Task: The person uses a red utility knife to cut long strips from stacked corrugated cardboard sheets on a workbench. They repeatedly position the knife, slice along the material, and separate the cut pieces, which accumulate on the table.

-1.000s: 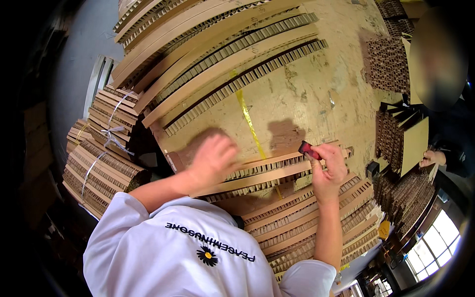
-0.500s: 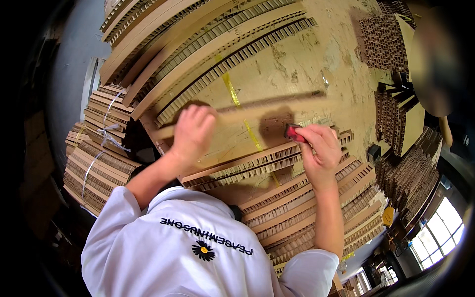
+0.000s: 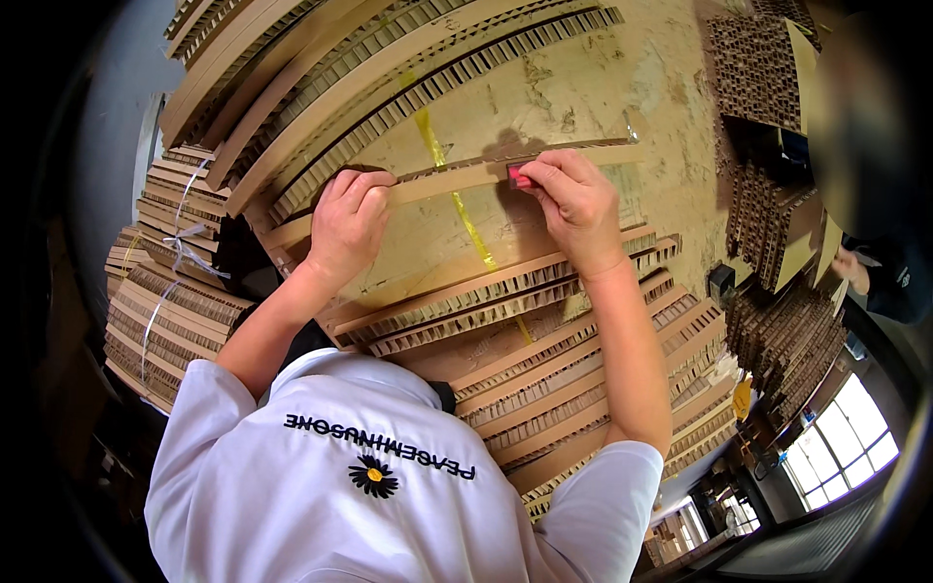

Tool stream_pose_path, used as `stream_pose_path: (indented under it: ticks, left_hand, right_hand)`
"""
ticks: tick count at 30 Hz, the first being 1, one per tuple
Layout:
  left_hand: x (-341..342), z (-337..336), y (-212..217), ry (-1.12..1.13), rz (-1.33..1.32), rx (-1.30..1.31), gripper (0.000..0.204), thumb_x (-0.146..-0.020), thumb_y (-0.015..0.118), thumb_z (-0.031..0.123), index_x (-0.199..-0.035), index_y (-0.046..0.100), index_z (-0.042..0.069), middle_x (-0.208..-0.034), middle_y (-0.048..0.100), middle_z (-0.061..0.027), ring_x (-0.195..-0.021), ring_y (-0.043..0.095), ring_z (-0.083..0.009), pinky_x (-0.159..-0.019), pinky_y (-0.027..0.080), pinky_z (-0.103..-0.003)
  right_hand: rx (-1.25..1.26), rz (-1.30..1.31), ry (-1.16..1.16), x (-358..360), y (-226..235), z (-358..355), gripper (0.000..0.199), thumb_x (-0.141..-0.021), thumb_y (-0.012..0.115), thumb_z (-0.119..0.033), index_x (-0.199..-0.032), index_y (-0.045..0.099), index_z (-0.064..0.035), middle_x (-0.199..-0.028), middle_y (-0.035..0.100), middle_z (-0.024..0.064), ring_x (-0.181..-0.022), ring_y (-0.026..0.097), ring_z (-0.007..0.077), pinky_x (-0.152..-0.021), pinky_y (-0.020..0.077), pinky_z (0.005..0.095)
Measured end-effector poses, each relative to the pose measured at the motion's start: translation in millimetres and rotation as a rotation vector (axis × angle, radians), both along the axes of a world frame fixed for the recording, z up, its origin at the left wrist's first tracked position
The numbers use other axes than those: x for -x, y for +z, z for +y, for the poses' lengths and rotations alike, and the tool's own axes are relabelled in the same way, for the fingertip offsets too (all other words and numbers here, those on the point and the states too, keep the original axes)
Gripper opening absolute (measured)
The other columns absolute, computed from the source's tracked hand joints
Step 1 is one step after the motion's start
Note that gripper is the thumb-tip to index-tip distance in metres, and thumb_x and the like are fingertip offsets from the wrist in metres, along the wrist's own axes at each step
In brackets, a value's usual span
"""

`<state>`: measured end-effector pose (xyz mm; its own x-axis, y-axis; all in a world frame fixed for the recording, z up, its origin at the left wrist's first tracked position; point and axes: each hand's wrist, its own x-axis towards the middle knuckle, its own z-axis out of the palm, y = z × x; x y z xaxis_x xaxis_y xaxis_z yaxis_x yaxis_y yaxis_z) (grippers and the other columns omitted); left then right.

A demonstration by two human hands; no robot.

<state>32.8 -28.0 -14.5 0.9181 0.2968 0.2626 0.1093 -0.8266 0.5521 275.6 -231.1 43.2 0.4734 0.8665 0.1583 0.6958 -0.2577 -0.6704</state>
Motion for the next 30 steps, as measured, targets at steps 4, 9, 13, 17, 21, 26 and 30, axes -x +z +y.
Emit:
stream_pose_path:
  ticks: [4,9,13,17,21,26,30]
  left_hand:
    - [0.7,0.8,2.2,0.003,0.006,-0.007,0.028,-0.077,0.077,0.000,-0.100,0.062,0.005,-0.114,0.069,-0.0078,-0.099,0.064,-0.0311,-0.083,0.054,-0.042]
    - [0.2,0.5,2.6,0.013,0.012,-0.014,0.026,-0.078,0.077,0.001,-0.100,0.063,0.005,-0.113,0.070,-0.0070,-0.099,0.065,-0.0302,-0.082,0.054,-0.042]
    - [-1.5,-1.2,0.7,0.029,0.003,-0.035,0.020,-0.079,0.071,0.004,-0.097,0.063,0.006,-0.112,0.069,-0.0051,-0.100,0.064,-0.0274,-0.082,0.054,-0.040]
    - [-1.5,0.4,3.7,0.020,0.010,-0.018,0.025,-0.078,0.077,0.002,-0.098,0.063,0.005,-0.112,0.070,-0.0068,-0.097,0.065,-0.0298,-0.082,0.055,-0.042]
    - [-0.2,0.6,1.7,0.018,0.013,-0.005,0.025,-0.078,0.077,0.001,-0.098,0.062,0.005,-0.112,0.070,-0.0076,-0.097,0.065,-0.0301,-0.082,0.055,-0.042]
    - [0.4,1.6,3.1,0.001,0.030,0.018,0.029,-0.077,0.078,0.000,-0.100,0.060,0.004,-0.115,0.069,-0.0094,-0.099,0.064,-0.0320,-0.083,0.054,-0.043]
    - [-2.2,0.7,9.5,0.003,0.039,0.086,0.032,-0.075,0.079,-0.001,-0.100,0.059,0.003,-0.115,0.067,-0.0115,-0.101,0.064,-0.0344,-0.084,0.055,-0.045]
  right_hand:
    - [0.005,0.020,-0.001,-1.8,2.4,6.5,0.021,-0.082,0.085,0.000,-0.101,0.078,-0.0067,-0.097,0.074,0.0068,-0.082,0.072,0.0240,-0.070,0.0584,0.0345]
    - [0.060,-0.078,0.015,-2.5,6.4,11.1,0.021,-0.081,0.086,-0.002,-0.099,0.078,-0.0080,-0.096,0.074,0.0056,-0.081,0.072,0.0239,-0.070,0.0584,0.0346]
    - [0.067,-0.128,0.025,-3.7,6.4,12.7,0.021,-0.080,0.086,-0.005,-0.099,0.078,-0.0099,-0.096,0.074,0.0046,-0.082,0.072,0.0252,-0.070,0.0582,0.0352]
    - [0.074,-0.205,0.049,-6.7,5.0,14.6,0.018,-0.081,0.087,-0.011,-0.097,0.077,-0.0127,-0.095,0.074,0.0017,-0.083,0.071,0.0240,-0.070,0.0551,0.0363]
    - [0.090,-0.317,0.111,-11.4,4.6,16.1,0.016,-0.083,0.086,-0.018,-0.095,0.075,-0.0157,-0.095,0.074,-0.0022,-0.084,0.071,0.0209,-0.069,0.0488,0.0361]
    - [0.080,-0.327,0.082,-8.9,1.3,13.5,0.015,-0.084,0.085,-0.020,-0.095,0.075,-0.0171,-0.095,0.074,-0.0037,-0.085,0.071,0.0198,-0.070,0.0463,0.0353]
    - [0.102,-0.310,0.076,-7.8,2.0,14.3,0.015,-0.084,0.085,-0.020,-0.095,0.075,-0.0178,-0.096,0.074,-0.0040,-0.085,0.071,0.0197,-0.070,0.0463,0.0353]
